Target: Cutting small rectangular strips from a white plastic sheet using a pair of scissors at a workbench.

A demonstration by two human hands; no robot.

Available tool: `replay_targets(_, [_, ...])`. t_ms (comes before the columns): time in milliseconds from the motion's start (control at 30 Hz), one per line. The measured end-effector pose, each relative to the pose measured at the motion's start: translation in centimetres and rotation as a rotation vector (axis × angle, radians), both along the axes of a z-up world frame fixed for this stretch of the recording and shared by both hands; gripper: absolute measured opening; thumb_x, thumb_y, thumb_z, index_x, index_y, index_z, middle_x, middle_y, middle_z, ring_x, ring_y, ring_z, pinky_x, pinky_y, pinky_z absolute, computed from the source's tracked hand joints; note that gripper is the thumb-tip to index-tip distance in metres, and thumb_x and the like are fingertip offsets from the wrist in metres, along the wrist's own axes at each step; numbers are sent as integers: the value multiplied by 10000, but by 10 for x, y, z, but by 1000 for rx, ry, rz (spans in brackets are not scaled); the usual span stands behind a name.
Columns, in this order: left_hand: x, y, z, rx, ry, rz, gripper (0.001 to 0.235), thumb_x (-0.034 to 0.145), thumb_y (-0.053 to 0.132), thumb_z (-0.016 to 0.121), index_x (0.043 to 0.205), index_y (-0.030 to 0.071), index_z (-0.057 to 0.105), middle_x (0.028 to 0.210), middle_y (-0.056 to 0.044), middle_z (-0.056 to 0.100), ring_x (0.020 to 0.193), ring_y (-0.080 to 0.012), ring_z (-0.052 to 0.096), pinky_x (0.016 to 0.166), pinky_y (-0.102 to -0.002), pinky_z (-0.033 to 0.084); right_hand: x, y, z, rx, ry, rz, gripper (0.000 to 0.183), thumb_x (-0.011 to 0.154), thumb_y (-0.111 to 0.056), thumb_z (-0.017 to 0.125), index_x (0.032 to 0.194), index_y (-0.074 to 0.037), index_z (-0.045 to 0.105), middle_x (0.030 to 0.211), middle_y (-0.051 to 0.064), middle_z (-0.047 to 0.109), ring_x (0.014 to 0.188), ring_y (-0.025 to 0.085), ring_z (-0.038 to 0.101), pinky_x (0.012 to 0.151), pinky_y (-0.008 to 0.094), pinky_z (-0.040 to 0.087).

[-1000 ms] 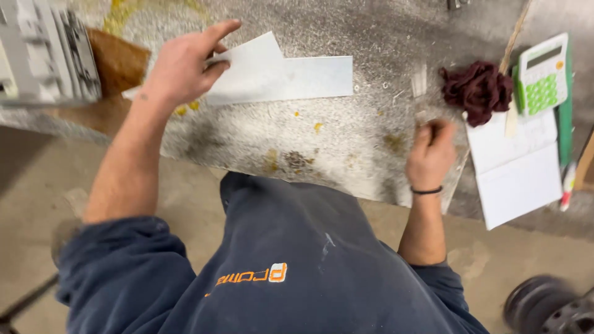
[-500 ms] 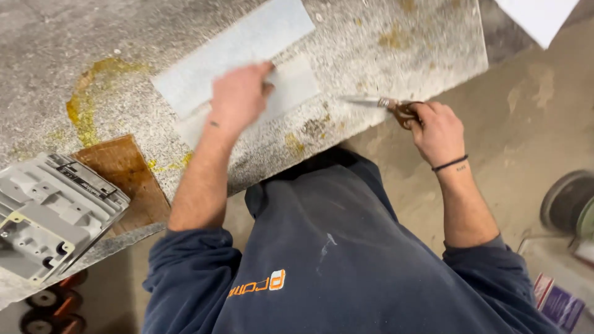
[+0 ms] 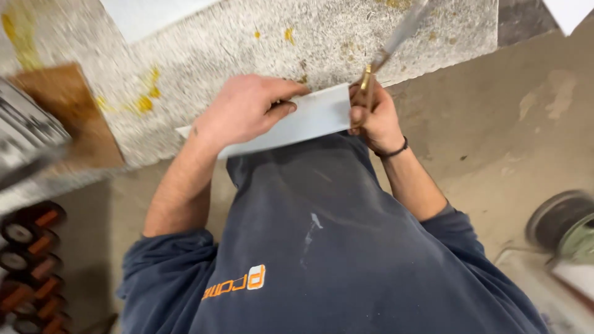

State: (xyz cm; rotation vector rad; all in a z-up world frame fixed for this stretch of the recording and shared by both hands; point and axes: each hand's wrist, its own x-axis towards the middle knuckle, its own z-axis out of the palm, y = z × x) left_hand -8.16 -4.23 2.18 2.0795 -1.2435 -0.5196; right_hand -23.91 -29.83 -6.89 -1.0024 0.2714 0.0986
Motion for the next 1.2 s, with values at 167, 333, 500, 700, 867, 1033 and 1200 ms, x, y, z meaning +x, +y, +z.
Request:
replay_targets(167, [-28,-25,46,-36,-261,214,313,918,207,730,1219,123,704,1045,-79,753,929,-307,709,774,-461,541,19,-36,-26,-244,-68,145,330,978,-118,855,1018,-37,538,828,28,612,661,84,522,575,244,388])
replay_targets(333, [-98,-22,42,-351,-203,315,298,911,166,835,1185,136,720,1082,-47,768,841,-244,663,755,-406,523,47,-31,-14,32,-37,64,351,946,-209,857,1062,-61,561,830,0,594,616,59,468,526,228,338])
replay_targets(500, [-145,-35,-55,-364,692,505,422,858,165,766,1263,77,688,1136,-94,768,1049,-251,745,950,-370,578,52,-26,2,157,-29,135,415,888,-260,856,1125,-84,565,819,-6,589,560,56,467,463,215,351])
replay_targets(700, [-145,-68,-40,-354,275,684,402,953,270,730,1285,48,681,1102,-130,744,1004,-284,731,857,-398,579,30,-42,-9,-242,-261,339,299,1007,-95,811,1095,-68,526,835,36,618,650,87,560,563,242,455])
replay_targets(867, [-135,-71,-56,-361,547,756,277,1028,266,656,1174,42,730,939,-86,759,859,-200,745,752,-348,599,12,-40,2,-388,-241,135,295,939,-9,763,1137,-38,546,882,63,646,721,111,592,633,268,495])
replay_targets(1033, [-121,-63,-60,-533,634,811,272,1049,271,632,1109,20,717,877,-71,751,749,-141,710,657,-294,590,-38,-47,-29,-398,10,265,264,950,-104,738,1114,-34,544,919,80,676,795,121,622,677,277,509])
replay_targets(1200, [-106,-59,-60,-530,611,821,342,1082,338,633,1081,15,745,885,-82,766,790,-172,733,703,-317,589,-38,-31,-10,-598,-177,597,820,815,-779,712,1121,-40,530,1010,74,693,919,175,711,809,310,577])
